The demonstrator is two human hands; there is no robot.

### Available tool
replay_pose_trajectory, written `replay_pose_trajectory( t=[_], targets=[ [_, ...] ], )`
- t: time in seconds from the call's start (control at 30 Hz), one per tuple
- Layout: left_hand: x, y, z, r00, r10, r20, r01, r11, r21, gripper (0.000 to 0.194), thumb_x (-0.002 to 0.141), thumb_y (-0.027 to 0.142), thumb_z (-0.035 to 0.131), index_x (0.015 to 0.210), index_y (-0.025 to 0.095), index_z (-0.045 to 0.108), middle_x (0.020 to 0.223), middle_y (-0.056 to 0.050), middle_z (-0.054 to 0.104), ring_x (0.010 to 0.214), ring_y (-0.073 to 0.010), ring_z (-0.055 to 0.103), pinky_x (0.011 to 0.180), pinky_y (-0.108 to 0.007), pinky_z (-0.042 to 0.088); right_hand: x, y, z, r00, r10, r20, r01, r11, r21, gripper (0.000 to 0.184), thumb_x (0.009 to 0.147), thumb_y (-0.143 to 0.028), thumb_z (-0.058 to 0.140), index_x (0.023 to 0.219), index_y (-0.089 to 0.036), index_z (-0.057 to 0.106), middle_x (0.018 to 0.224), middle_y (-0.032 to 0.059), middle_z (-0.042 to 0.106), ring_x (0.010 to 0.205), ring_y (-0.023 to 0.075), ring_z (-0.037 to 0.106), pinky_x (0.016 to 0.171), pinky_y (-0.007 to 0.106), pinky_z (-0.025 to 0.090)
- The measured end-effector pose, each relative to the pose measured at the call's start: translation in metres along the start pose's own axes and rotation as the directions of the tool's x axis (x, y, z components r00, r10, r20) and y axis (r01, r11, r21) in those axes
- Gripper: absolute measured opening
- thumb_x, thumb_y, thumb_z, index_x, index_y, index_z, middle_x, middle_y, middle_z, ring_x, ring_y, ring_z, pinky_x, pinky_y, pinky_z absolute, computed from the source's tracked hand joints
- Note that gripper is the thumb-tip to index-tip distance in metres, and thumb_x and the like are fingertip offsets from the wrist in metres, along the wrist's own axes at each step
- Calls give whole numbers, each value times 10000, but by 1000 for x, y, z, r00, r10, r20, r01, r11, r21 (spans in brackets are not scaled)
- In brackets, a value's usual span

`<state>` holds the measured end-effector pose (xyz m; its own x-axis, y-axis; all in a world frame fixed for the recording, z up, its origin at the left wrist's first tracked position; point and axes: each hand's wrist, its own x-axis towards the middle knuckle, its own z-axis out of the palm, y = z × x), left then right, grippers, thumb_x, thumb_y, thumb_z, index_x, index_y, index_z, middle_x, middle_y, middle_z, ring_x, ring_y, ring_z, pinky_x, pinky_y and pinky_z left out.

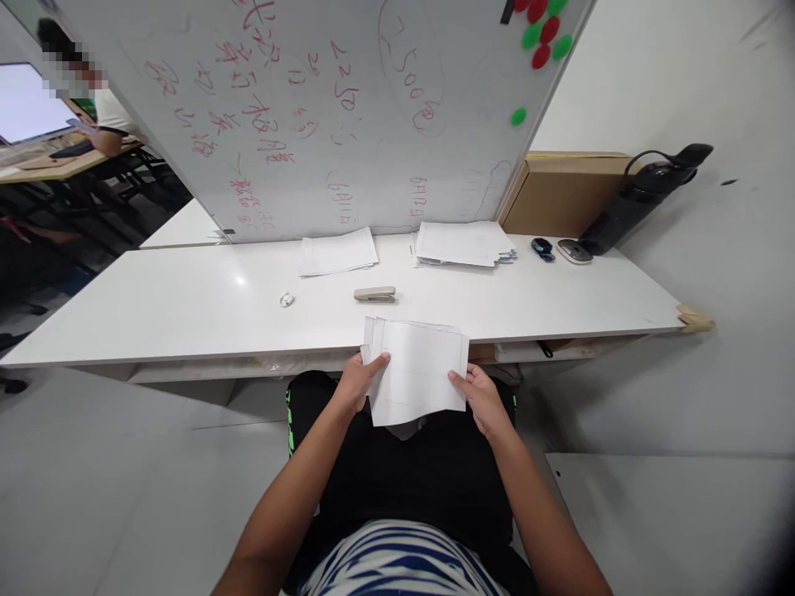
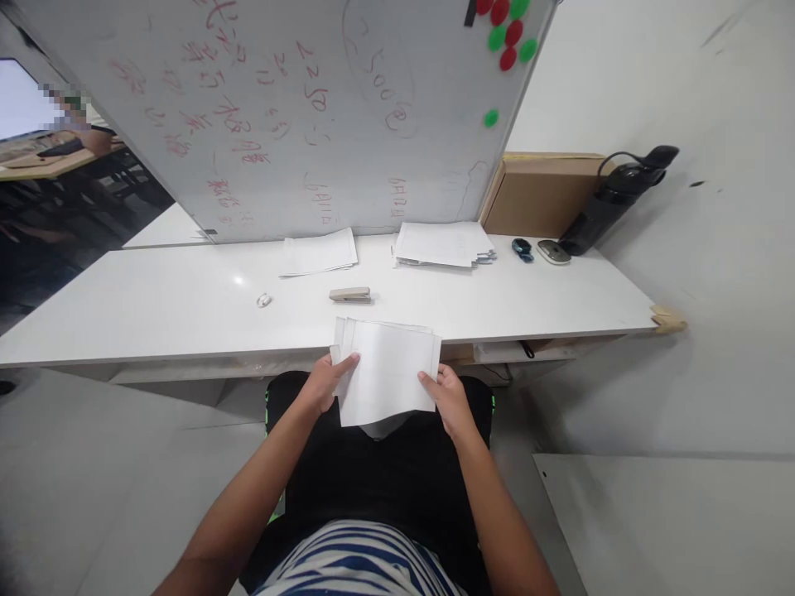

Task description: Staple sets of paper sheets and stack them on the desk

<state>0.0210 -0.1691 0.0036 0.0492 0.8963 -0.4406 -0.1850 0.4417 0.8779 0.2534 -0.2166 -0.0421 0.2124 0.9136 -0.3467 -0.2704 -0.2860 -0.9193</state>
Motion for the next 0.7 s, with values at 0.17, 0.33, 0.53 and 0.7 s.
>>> replay_pose_trajectory(
  t=[0.17, 0.33, 0.53, 0.7],
  targets=[
    [-14, 12, -15, 962, 8, 272, 9, 998, -60, 431, 801, 446, 647, 1114, 150, 657, 1096, -129, 687, 982, -267, 652, 813, -374, 534, -2, -14, -3, 995, -32, -92, 42, 993, 113, 420, 612, -404, 813, 913, -167, 641, 905, 58, 735, 777, 214, 689, 733, 355, 562],
    [-24, 19, -29, 926, -100, 364, 59, 991, 124, 401, 797, 468, 637, 1053, 163, 690, 975, -95, 719, 842, -231, 671, 662, -315, 536, -8, -16, -6, 986, -62, -154, 89, 981, 174, 396, 663, -420, 781, 961, -179, 681, 942, 59, 736, 825, 223, 694, 775, 376, 565],
    [-6, 7, -26, 994, 57, 94, -71, 986, 150, 422, 737, 488, 696, 962, 132, 715, 871, -86, 732, 747, -221, 670, 642, -324, 529, -11, -18, -16, 998, -44, -55, 52, 987, 151, 436, 614, -375, 824, 982, -179, 696, 950, 62, 737, 861, 230, 689, 864, 418, 538],
    [2, -7, -20, 981, 188, -52, -177, 970, 165, 398, 707, 439, 740, 986, 156, 717, 1034, -81, 716, 940, -247, 655, 826, -352, 511, -12, -17, -19, 993, -28, -114, 42, 992, 122, 451, 582, -355, 844, 967, -170, 699, 978, 69, 733, 895, 236, 684, 943, 450, 493]
  ],
)
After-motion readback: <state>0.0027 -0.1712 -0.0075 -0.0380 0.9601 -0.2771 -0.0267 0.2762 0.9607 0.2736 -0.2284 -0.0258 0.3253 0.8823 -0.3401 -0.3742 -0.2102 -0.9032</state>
